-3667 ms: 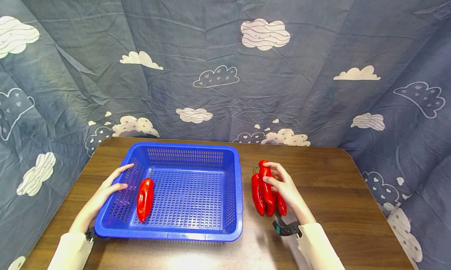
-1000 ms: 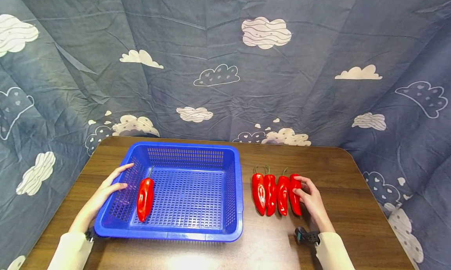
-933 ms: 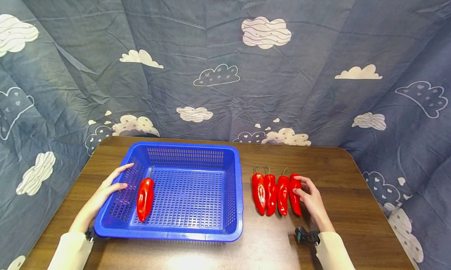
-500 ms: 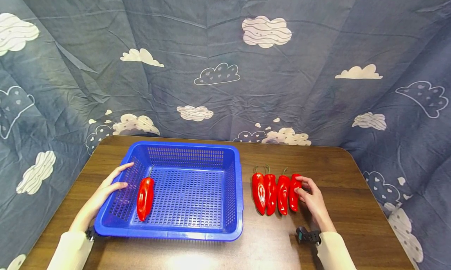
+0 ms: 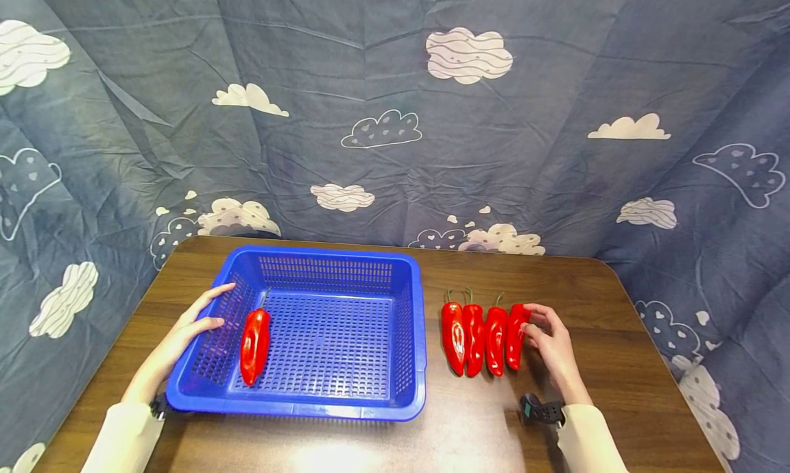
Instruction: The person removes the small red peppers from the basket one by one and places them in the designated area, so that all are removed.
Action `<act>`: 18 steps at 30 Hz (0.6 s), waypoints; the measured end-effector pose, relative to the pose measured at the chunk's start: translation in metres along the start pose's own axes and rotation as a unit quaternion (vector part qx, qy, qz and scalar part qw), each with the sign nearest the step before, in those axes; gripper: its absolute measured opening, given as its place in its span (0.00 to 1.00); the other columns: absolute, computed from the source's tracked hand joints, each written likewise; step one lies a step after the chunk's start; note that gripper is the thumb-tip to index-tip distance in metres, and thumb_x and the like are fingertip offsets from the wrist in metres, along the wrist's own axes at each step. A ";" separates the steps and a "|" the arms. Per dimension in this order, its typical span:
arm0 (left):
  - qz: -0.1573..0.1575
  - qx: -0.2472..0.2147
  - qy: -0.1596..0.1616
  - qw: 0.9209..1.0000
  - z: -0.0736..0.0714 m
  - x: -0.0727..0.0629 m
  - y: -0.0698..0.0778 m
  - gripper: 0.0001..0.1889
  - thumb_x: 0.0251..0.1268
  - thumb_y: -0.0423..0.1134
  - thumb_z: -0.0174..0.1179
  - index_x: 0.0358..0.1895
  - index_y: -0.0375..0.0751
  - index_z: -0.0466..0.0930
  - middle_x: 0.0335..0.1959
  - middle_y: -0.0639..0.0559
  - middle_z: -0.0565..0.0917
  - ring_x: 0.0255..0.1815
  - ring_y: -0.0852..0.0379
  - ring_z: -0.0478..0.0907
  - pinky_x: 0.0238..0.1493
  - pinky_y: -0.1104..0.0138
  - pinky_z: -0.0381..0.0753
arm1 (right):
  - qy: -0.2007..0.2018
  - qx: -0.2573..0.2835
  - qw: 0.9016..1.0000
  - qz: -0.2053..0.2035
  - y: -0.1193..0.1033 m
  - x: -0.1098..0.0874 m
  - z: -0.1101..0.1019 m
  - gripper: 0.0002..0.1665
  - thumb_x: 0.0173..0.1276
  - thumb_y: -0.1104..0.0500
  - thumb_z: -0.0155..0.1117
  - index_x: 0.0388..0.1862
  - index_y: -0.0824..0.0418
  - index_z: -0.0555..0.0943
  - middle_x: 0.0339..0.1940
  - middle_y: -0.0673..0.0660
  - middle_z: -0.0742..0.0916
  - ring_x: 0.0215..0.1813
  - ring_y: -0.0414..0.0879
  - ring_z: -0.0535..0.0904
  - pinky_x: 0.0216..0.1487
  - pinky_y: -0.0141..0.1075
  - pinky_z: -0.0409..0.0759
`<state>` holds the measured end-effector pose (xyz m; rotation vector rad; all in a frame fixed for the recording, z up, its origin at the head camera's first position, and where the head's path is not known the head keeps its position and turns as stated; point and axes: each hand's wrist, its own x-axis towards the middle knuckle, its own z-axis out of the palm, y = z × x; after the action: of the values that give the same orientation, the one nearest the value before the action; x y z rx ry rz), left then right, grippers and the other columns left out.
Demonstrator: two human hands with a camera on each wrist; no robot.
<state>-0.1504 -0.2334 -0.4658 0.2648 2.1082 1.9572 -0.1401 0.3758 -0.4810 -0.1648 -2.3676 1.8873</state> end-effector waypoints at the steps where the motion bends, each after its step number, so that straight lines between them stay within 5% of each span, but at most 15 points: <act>1: 0.000 0.000 0.000 1.000 0.000 0.000 0.000 0.30 0.70 0.31 0.46 0.74 0.47 0.53 0.69 0.35 0.56 0.56 0.44 0.69 0.44 0.53 0.79 | 0.002 0.000 1.000 0.000 -0.001 0.001 0.000 0.16 0.70 0.69 0.53 0.56 0.64 0.72 0.43 0.43 0.80 0.39 0.35 0.79 0.37 0.29 0.79; 18: 0.022 0.019 0.004 1.000 -0.001 0.003 -0.002 0.30 0.68 0.30 0.46 0.73 0.45 0.55 0.70 0.36 0.56 0.57 0.52 0.70 0.47 0.61 0.78 | 0.002 0.044 0.999 -0.025 -0.035 0.004 0.025 0.16 0.69 0.71 0.53 0.55 0.63 0.75 0.42 0.39 0.82 0.42 0.33 0.78 0.39 0.27 0.78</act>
<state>-0.1534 -0.2338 -0.4682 0.3120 2.1640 1.9472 -0.1488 0.3449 -0.4520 -0.1010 -2.2586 1.9613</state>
